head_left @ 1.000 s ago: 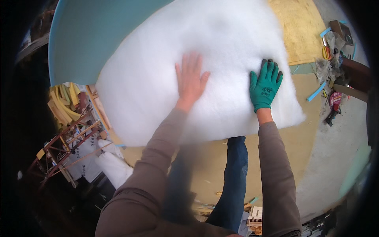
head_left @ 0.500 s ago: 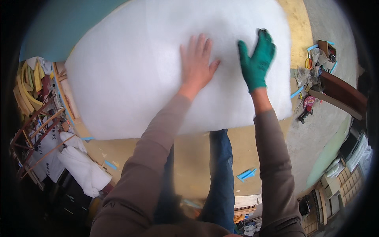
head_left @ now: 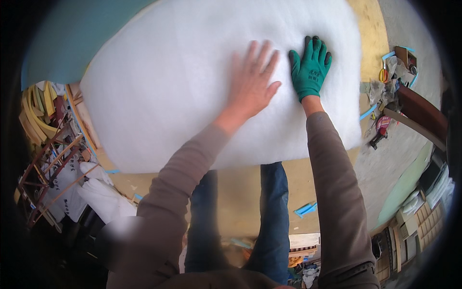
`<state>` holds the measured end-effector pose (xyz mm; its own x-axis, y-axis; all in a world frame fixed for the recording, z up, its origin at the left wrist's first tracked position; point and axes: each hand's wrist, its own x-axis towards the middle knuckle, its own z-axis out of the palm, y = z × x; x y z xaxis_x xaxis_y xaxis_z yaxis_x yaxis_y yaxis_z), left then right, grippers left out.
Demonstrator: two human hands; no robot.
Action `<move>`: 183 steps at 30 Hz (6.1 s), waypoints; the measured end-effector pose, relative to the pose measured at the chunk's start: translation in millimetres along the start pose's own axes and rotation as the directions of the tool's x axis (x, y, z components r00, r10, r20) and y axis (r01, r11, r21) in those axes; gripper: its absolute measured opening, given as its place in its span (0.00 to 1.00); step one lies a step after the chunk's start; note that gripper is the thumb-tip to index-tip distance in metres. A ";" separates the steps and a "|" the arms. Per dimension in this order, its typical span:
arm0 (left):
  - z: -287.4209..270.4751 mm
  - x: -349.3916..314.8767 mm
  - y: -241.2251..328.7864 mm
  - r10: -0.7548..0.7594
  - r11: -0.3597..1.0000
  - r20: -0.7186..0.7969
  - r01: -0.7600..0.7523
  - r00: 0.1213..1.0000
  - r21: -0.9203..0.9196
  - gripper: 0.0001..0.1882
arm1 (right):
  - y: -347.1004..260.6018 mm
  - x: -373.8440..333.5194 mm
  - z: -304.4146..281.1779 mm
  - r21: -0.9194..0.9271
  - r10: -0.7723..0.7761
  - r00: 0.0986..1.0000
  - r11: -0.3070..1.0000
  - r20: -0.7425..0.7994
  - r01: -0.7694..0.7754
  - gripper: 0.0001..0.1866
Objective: The person repeatedly picks up, lifts, and places large white foam sheets and smaller foam pieces in a cluttered workshop. They handle the foam by hand, moving it between the floor and a blue foam block, and occasionally kneel to adjust the material.
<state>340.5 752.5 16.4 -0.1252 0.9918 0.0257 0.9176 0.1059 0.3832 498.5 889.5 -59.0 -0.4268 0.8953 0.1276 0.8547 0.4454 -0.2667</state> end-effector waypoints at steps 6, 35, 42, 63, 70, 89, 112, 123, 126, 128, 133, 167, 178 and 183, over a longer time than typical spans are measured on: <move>1.2 0.7 -20.2 0.115 0.987 0.354 -0.146 0.928 0.062 0.34 | -0.2 1.2 -2.1 -0.015 0.020 0.999 1.000 0.041 -0.019 0.40; -17.0 -15.4 -24.2 0.213 0.975 0.226 -0.222 0.951 0.018 0.23 | 1.4 2.1 -1.1 -0.015 -0.015 0.998 1.000 -0.063 0.014 0.39; -4.8 -25.1 -20.7 0.056 0.993 0.154 -0.039 0.986 -0.114 0.14 | -0.4 2.4 -1.3 -0.010 -0.043 0.996 0.999 -0.077 0.042 0.39; -1.9 -2.4 -22.8 0.188 0.980 0.057 -0.191 0.981 0.049 0.06 | -28.2 -43.0 -1.5 0.079 -0.019 0.994 0.997 0.111 0.010 0.39; -9.1 18.7 -31.0 0.182 0.968 0.344 -0.229 0.921 0.100 0.08 | -36.6 -41.2 -4.6 0.042 -0.015 0.997 0.999 0.077 0.012 0.38; -1.3 1.2 2.8 -0.256 0.964 0.095 0.247 0.962 0.098 0.05 | -30.5 -36.2 -14.2 0.181 -0.024 0.992 0.984 0.126 0.001 0.47; 20.0 -6.0 -8.6 -0.201 0.975 0.001 0.200 0.980 0.101 0.09 | -31.9 -39.9 -11.5 0.075 -0.066 0.987 0.996 0.149 0.056 0.50; 17.2 -11.5 16.1 -0.169 0.968 0.080 0.150 0.982 0.200 0.06 | -29.0 -41.9 -3.7 0.085 -0.066 0.987 0.995 0.149 0.054 0.51; 17.3 -7.0 16.9 -0.196 0.952 0.205 0.136 0.959 0.275 0.08 | -28.0 -42.4 0.8 0.021 -0.059 0.987 0.998 0.149 0.056 0.53; 17.4 -4.5 14.9 -0.197 0.930 0.228 0.108 0.954 0.352 0.10 | -28.5 -41.6 1.3 0.014 -0.078 0.987 0.997 0.139 0.077 0.53; 27.2 1.1 11.6 -0.165 0.940 0.229 0.082 0.959 0.331 0.09 | -28.1 -40.6 0.8 -0.048 -0.078 0.990 0.995 0.115 0.084 0.51; -96.6 -222.9 -205.5 -0.191 0.980 0.117 0.197 0.975 -0.039 0.28 | -253.2 -65.2 36.4 0.049 -0.295 0.954 0.955 0.054 0.292 0.42; -83.6 -182.0 -179.0 -0.573 0.751 -0.057 0.496 0.817 -0.436 0.18 | -248.0 -60.5 35.8 0.017 -0.315 0.946 0.949 0.073 0.315 0.40; -91.7 -172.8 -166.5 -0.552 0.823 -0.161 0.504 0.818 -0.262 0.23 | -274.6 -64.9 -13.5 0.091 -0.290 0.957 0.954 0.026 0.287 0.40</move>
<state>174.7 557.0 32.9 -0.6695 0.7417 -0.0417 0.5937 0.5679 0.5701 295.5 709.1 18.8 -0.6641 0.7270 0.1745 0.6658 0.6812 -0.3045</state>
